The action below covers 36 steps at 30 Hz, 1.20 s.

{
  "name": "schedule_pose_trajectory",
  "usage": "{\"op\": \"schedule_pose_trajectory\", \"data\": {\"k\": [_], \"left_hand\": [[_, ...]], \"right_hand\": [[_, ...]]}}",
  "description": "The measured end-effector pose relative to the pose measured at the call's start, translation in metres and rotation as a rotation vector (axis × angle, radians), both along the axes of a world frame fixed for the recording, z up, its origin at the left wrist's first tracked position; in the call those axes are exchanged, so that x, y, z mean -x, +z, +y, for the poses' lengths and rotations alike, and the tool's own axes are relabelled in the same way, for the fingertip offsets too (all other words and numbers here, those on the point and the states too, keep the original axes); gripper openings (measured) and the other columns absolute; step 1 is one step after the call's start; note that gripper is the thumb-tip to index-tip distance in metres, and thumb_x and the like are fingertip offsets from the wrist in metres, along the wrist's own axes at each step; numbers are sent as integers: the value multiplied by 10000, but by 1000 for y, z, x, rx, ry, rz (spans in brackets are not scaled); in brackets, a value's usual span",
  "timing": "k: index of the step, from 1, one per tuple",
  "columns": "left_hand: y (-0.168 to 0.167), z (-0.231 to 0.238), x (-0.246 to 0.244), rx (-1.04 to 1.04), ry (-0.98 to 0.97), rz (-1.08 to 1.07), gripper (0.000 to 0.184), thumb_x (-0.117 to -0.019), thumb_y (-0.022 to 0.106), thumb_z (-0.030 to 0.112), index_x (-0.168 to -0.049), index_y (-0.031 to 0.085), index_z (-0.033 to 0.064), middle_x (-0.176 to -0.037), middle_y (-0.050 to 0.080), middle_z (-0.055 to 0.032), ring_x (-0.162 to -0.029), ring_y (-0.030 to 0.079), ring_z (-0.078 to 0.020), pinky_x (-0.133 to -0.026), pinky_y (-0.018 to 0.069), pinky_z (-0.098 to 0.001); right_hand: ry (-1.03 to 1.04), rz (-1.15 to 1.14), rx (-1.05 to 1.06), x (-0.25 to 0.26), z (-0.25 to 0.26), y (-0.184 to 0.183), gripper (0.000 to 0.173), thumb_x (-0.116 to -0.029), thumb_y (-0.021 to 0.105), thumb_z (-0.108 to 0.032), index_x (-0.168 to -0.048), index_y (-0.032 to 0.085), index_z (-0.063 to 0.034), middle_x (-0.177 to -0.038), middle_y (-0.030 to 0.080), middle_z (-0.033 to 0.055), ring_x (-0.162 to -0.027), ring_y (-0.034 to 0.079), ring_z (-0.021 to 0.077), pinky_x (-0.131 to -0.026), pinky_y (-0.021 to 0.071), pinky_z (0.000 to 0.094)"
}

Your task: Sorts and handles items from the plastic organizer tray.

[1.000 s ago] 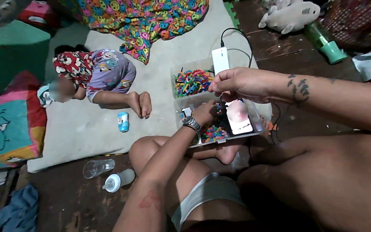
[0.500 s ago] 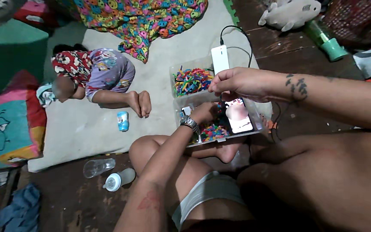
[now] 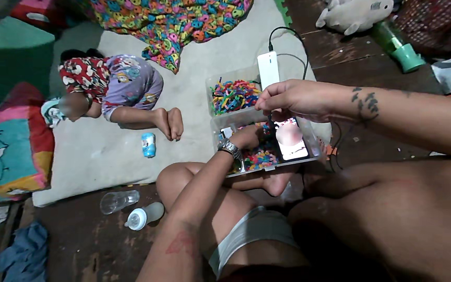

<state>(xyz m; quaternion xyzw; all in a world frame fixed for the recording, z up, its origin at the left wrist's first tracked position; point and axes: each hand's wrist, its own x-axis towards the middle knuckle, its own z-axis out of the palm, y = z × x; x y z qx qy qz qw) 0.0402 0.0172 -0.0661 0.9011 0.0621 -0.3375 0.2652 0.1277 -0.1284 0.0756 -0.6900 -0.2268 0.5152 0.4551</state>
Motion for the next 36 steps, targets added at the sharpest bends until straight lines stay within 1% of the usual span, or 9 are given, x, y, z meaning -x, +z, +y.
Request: {"op": "schedule_pose_trajectory", "data": {"k": [3, 6, 9, 14, 18, 22, 27, 30, 36], "left_hand": [[-16, -3, 4, 52, 37, -17, 344, -851, 787, 137, -1164, 682, 39, -1096, 689, -195, -1010, 664, -357, -871, 521, -598], [-30, -13, 7, 3, 77, 17, 461, -852, 824, 325, -1214, 684, 77, -1193, 673, -182, -1116, 639, -352, -951, 500, -611], [-22, -16, 9, -19, 42, -63, 272, -913, 722, 148, -1162, 688, 45, -1104, 678, -201, -1017, 654, -376, -856, 512, -617], [7, -5, 10, -23, 157, -53, 335, -992, 615, 119, -1295, 624, -24, -1211, 651, -265, -1131, 630, -437, -949, 478, -649], [45, -1, 43, 157, 354, -228, 237, -1057, 543, 182, -1132, 617, -30, -1005, 652, -238, -839, 649, -344, -730, 531, -503], [45, 5, 63, 340, 475, -376, 195, -1048, 552, 240, -1052, 616, 55, -896, 617, -134, -681, 562, -202, -580, 463, -365], [56, 0, 69, 378, 473, -549, 125, -1039, 573, 180, -1071, 613, 67, -904, 635, -106, -676, 588, -181, -584, 506, -342], [58, -2, 69, 404, 502, -579, 121, -1043, 577, 189, -1055, 600, 71, -842, 609, -92, -611, 543, -155, -532, 463, -300], [57, -4, 69, 448, 524, -620, 113, -1052, 546, 155, -1083, 587, 54, -898, 606, -88, -687, 566, -149, -619, 500, -314]], "right_hand": [[3, -6, 6, 1, 0, 0, 117, -1065, 537, -152, -1090, 615, -68, -939, 604, 45, -776, 609, 101, -700, 518, 233], [2, 2, 3, 2, 1, 0, 108, -1061, 540, -141, -1088, 613, -66, -932, 603, 44, -771, 596, 100, -697, 508, 239], [7, 2, -1, 1, 2, -2, 98, -1058, 543, -130, -1081, 610, -63, -935, 603, 45, -772, 598, 101, -699, 514, 242], [-18, -47, 37, -11, 0, -17, 132, -1062, 545, -163, -1117, 608, -60, -986, 614, 59, -807, 614, 116, -725, 530, 268], [36, -159, 116, -12, -5, -31, 170, -1080, 499, -126, -1083, 622, -9, -1027, 619, 120, -887, 602, 188, -818, 511, 380], [212, -298, 193, -6, -3, -42, 207, -1082, 507, -151, -1067, 667, -20, -987, 648, 120, -850, 618, 204, -791, 516, 421], [214, -219, 185, -3, -1, -46, 231, -1095, 489, -193, -1139, 650, -33, -1042, 658, 116, -886, 636, 189, -808, 531, 389], [248, -218, 110, -3, -2, -49, 203, -1076, 537, -217, -1064, 666, -61, -933, 650, 62, -803, 624, 139, -741, 530, 331], [317, -307, 69, -1, 0, -41, 170, -1053, 582, -173, -990, 667, -40, -835, 620, 53, -726, 571, 115, -695, 483, 314]]}}
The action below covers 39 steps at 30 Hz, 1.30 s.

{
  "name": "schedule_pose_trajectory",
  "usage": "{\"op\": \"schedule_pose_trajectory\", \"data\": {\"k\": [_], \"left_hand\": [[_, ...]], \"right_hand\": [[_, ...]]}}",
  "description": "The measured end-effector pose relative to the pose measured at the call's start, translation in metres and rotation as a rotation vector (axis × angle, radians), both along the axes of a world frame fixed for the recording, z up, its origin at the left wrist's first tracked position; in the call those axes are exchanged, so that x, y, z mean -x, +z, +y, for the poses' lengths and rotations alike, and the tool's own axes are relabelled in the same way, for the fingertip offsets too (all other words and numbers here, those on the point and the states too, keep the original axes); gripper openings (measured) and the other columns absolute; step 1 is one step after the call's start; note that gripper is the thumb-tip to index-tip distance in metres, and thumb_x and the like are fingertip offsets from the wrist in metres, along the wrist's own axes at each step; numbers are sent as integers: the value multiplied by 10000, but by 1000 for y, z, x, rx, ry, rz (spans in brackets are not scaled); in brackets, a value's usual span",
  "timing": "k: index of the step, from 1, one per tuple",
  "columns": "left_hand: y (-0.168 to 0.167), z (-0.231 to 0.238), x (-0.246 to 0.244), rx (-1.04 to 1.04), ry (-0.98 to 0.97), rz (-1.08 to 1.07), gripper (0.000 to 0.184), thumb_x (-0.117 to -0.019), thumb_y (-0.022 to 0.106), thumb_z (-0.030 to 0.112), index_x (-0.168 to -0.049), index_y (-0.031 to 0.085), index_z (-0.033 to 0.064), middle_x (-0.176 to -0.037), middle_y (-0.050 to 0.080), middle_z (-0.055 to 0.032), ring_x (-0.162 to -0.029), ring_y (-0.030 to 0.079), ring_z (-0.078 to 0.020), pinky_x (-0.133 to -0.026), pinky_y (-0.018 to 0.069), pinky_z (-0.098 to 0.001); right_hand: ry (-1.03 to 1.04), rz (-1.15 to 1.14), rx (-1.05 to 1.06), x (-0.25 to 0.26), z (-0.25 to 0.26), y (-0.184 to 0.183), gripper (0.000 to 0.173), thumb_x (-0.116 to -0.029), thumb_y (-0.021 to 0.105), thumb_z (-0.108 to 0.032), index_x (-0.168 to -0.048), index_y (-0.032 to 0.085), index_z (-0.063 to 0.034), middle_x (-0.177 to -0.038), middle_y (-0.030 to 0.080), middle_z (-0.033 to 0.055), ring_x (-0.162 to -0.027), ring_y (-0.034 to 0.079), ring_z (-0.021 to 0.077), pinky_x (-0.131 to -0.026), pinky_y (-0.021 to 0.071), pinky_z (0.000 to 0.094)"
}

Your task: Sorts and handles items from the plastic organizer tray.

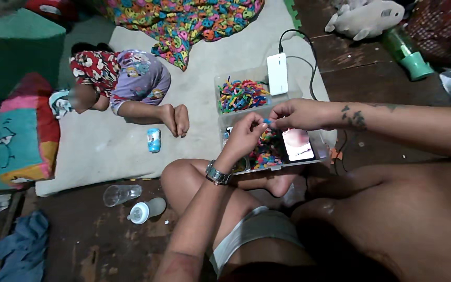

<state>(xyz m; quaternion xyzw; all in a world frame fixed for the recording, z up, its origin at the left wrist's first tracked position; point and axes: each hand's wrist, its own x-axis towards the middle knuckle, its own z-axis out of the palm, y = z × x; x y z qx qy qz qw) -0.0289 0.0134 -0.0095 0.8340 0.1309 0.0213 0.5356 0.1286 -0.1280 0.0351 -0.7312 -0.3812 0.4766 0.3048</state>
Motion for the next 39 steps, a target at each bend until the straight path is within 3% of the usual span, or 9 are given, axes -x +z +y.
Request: {"op": "schedule_pose_trajectory", "data": {"k": [5, 8, 13, 17, 21, 24, 27, 31, 39], "left_hand": [[-4, 8, -1, -55, -113, -284, 338, -987, 573, 46, -1322, 530, 25, -1184, 608, -111, -870, 637, -127, -714, 561, -270], [-4, 13, -1, -138, -151, -407, 169, -965, 633, 35, -1126, 659, -12, -1100, 656, -109, -878, 650, -123, -761, 566, -263], [-3, 13, -1, -155, -103, -479, 36, -955, 646, 20, -959, 664, -11, -1060, 659, -110, -952, 659, -128, -823, 571, -268], [-4, 5, 5, 51, 12, -344, 95, -1032, 549, 149, -1056, 612, 82, -970, 621, -26, -749, 582, -64, -637, 506, -212], [-1, -2, 10, 474, 61, -215, 75, -1055, 519, 219, -1044, 589, 195, -886, 583, 29, -705, 546, -46, -642, 494, -213], [9, -5, 1, 954, 115, -30, 173, -1055, 451, 167, -967, 596, 201, -778, 568, 54, -641, 544, -25, -617, 498, -182], [6, 4, -1, 1253, 16, 103, 184, -1010, 469, 143, -944, 638, 175, -772, 627, 17, -626, 600, -56, -599, 535, -205], [7, 5, 7, 945, -105, 40, 140, -1025, 493, 166, -951, 609, 189, -774, 580, 58, -676, 562, -33, -649, 507, -196], [10, -3, 10, 298, 118, -227, 74, -1042, 534, 156, -1053, 601, 127, -966, 609, 21, -807, 590, -50, -732, 529, -239]], "right_hand": [[-112, 251, 39, 2, 1, 5, 172, -1076, 512, -133, -992, 621, -31, -893, 620, 55, -739, 600, 97, -699, 527, 259], [-125, 377, 69, 3, 0, 8, 168, -1076, 502, -119, -960, 600, -47, -872, 629, 41, -697, 608, 84, -667, 536, 227], [-70, 312, -23, 7, -2, 13, 169, -1069, 520, -115, -951, 614, -39, -869, 643, 43, -753, 609, 88, -712, 517, 243], [45, -57, -246, 7, -1, 10, 163, -1033, 602, -121, -900, 643, -37, -778, 589, 26, -649, 550, 64, -575, 450, 219], [305, -655, -582, 1, 1, -4, 73, -935, 648, -70, -901, 669, -9, -921, 606, 113, -801, 628, 221, -721, 559, 390], [573, -1095, -665, -3, -1, 8, 60, -954, 588, -41, -943, 644, -23, -955, 610, 147, -890, 639, 333, -753, 517, 495], [676, -1289, -684, -1, -4, 19, 103, -945, 578, 49, -972, 640, -29, -948, 598, 138, -898, 622, 335, -804, 491, 497], [473, -1058, -669, -3, -5, 19, 96, -991, 567, -75, -948, 648, -45, -959, 651, 137, -923, 653, 344, -774, 499, 531], [79, -252, -181, 5, -1, 32, 307, -1096, 490, -250, -938, 668, -56, -790, 622, 37, -698, 585, 118, -661, 483, 334]]}}
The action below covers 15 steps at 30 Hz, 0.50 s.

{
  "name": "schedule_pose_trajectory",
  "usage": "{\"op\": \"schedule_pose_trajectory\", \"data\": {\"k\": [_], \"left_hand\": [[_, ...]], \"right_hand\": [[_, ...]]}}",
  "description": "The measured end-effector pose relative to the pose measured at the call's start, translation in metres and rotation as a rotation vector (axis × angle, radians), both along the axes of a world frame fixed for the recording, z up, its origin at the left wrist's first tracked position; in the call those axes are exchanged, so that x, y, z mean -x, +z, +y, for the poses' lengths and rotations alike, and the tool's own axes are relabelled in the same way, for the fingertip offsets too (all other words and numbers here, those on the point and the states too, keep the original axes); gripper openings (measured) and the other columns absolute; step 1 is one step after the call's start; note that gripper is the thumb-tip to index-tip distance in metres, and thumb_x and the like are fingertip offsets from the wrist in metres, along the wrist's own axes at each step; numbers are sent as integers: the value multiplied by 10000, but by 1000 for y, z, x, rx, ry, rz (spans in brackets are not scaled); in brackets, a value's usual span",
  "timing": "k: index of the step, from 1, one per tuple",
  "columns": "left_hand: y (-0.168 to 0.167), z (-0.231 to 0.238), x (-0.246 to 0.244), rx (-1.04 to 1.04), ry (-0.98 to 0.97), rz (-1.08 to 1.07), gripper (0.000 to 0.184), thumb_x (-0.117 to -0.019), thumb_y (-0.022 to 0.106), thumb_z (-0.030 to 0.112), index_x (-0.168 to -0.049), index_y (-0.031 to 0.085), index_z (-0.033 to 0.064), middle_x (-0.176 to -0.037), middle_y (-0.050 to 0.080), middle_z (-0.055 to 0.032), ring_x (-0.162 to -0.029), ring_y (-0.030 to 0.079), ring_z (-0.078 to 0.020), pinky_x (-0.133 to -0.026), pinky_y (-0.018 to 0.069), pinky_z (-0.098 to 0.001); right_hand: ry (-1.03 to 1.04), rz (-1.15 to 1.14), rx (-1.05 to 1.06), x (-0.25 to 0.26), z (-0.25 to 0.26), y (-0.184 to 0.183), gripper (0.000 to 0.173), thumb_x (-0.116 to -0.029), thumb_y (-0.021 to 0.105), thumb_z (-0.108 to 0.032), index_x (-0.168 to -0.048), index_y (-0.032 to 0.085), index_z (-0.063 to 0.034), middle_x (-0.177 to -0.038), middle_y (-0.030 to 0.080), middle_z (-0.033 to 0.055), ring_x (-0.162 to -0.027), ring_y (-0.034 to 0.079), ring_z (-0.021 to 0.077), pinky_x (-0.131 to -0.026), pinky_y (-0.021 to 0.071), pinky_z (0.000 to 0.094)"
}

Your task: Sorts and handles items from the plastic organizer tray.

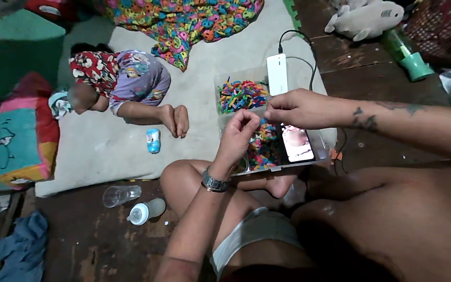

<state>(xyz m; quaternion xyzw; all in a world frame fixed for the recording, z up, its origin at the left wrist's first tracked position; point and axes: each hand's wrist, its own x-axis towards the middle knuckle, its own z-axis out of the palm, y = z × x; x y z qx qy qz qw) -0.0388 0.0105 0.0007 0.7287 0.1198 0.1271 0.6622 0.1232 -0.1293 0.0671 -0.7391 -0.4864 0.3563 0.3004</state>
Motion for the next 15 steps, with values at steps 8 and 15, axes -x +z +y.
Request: {"op": "schedule_pose_trajectory", "data": {"k": [8, 15], "left_hand": [[-6, -11, -3, -29, 159, -15, 133, -1062, 540, 275, -1062, 582, 149, -886, 582, -7, -669, 542, -76, -605, 494, -242], [12, -9, -10, 710, 106, 48, 165, -1072, 487, 311, -1070, 620, 213, -909, 622, 33, -784, 622, -67, -728, 552, -228]], "right_hand": [[174, -410, -416, 9, 4, -25, 152, -949, 600, -134, -878, 705, -51, -849, 618, 66, -744, 621, 180, -652, 537, 371], [64, -266, -340, -2, 3, -33, 176, -958, 604, -129, -808, 659, -55, -816, 599, 54, -729, 577, 146, -649, 490, 343]]}}
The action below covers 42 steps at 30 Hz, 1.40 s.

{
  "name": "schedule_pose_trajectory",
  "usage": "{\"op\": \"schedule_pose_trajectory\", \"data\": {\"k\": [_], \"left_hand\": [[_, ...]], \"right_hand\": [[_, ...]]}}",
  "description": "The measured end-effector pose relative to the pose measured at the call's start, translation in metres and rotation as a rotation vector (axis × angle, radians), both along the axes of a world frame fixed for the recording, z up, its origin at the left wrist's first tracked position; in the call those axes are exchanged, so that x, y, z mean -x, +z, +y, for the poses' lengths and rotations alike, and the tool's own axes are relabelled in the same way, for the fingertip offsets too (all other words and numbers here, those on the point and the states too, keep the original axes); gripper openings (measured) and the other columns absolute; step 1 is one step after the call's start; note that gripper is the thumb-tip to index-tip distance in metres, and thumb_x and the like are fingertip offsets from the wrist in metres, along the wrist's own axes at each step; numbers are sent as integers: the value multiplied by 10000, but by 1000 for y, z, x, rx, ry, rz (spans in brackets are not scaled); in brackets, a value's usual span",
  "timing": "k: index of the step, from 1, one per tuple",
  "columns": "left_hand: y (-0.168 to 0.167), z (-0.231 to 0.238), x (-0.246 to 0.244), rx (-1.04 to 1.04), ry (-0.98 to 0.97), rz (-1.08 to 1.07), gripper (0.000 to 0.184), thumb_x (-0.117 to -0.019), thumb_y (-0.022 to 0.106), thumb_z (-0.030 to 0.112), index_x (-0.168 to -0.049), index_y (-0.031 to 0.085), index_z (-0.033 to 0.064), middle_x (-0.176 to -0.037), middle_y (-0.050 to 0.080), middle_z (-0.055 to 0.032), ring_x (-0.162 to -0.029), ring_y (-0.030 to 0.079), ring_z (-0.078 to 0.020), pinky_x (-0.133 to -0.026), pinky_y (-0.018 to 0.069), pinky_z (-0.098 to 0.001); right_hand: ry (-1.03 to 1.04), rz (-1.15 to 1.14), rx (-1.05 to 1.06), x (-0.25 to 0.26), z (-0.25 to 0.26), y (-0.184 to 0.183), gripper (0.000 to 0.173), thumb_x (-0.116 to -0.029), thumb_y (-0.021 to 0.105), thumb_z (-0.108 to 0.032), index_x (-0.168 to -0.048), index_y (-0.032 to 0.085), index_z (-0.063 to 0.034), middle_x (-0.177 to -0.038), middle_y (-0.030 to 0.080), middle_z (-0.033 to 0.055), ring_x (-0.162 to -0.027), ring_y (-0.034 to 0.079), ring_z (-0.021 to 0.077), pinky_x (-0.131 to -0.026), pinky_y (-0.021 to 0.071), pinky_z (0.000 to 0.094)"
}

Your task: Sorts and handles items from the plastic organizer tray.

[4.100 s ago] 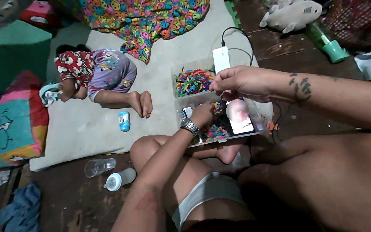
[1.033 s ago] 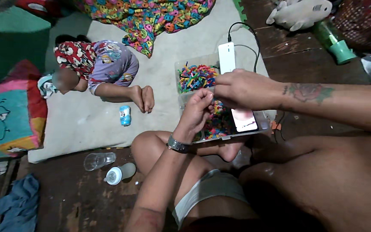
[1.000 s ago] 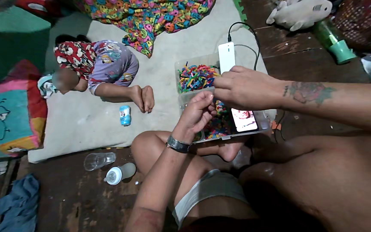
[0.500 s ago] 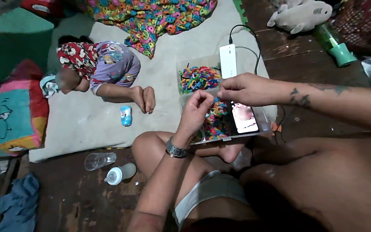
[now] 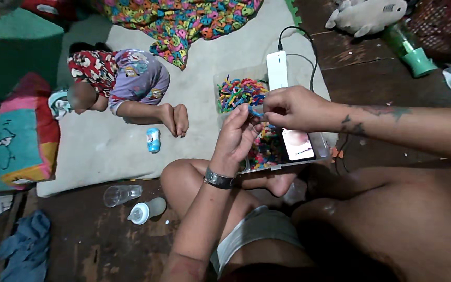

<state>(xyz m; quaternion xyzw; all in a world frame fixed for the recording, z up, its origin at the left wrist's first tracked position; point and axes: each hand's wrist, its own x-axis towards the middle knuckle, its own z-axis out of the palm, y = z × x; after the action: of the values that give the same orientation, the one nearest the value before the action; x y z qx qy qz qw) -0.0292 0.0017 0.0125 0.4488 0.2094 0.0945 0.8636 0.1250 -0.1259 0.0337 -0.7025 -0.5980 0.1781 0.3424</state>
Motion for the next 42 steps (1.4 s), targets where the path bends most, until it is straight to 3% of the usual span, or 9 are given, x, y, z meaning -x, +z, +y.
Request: {"op": "schedule_pose_trajectory", "data": {"k": [2, 7, 10, 17, 22, 29, 36, 40, 42], "left_hand": [[-1, 1, 1, 95, -18, 0, 188, -1078, 468, 295, -1060, 632, 205, -900, 623, 26, -772, 619, -75, -714, 547, -225], [-11, 6, 6, 140, -165, -144, 186, -1077, 442, 237, -1023, 618, 213, -880, 621, 31, -792, 629, -82, -759, 555, -242], [-6, 8, 9, 30, -156, -129, 170, -1067, 463, 226, -1012, 622, 209, -920, 637, 29, -815, 634, -64, -760, 549, -216], [-3, 7, 9, -37, -108, -42, 164, -1021, 485, 108, -994, 604, 218, -832, 587, 32, -729, 590, -55, -701, 530, -208], [-17, 8, 18, -308, -64, 23, 260, -1016, 541, 88, -1229, 563, 236, -884, 608, 39, -712, 604, -41, -682, 539, -206], [-20, 9, 19, -552, -90, 108, 195, -959, 515, -16, -1080, 578, 123, -802, 589, 2, -681, 592, -77, -667, 536, -254], [-18, 14, 20, -653, -249, -113, 149, -938, 529, -3, -957, 607, 122, -884, 639, 10, -705, 609, -57, -655, 545, -223], [-10, 24, 22, -840, -274, -5, 119, -981, 528, 27, -1057, 608, 72, -870, 630, -37, -687, 610, -100, -644, 552, -271], [-6, 36, 11, -937, -202, 127, 109, -1015, 526, 44, -1103, 587, 24, -891, 624, -91, -705, 613, -147, -676, 555, -329]], "right_hand": [[-33, -14, -20, -4, -1, 0, 193, -956, 593, -161, -793, 649, -73, -797, 573, 34, -711, 556, 126, -627, 466, 323], [14, -315, -31, -5, -2, 12, 157, -938, 601, -160, -835, 665, -61, -849, 601, 94, -779, 620, 266, -647, 470, 474], [37, -392, -56, -4, -3, 11, 163, -933, 601, -184, -828, 654, -72, -846, 595, 89, -772, 612, 267, -639, 446, 462], [41, -418, -87, -2, -2, 10, 119, -915, 622, -150, -842, 666, -68, -847, 595, 92, -771, 615, 271, -645, 458, 464], [70, -479, -41, -3, -3, 9, 109, -902, 652, -153, -827, 650, -74, -849, 601, 94, -789, 618, 286, -663, 444, 475], [24, -627, 23, 0, -5, 12, 110, -928, 641, -151, -878, 668, -56, -876, 621, 114, -822, 623, 333, -703, 409, 529], [-66, -552, 132, 7, -2, 21, 101, -893, 713, -156, -902, 685, -59, -928, 651, 118, -838, 644, 328, -741, 411, 570], [-148, -343, 237, 2, -4, 25, 151, -966, 604, -166, -903, 691, -61, -904, 650, 121, -838, 643, 320, -718, 417, 572], [-195, -121, 309, -6, -7, 24, 190, -1023, 555, -181, -942, 683, -67, -885, 650, 109, -832, 643, 293, -703, 476, 557]]}}
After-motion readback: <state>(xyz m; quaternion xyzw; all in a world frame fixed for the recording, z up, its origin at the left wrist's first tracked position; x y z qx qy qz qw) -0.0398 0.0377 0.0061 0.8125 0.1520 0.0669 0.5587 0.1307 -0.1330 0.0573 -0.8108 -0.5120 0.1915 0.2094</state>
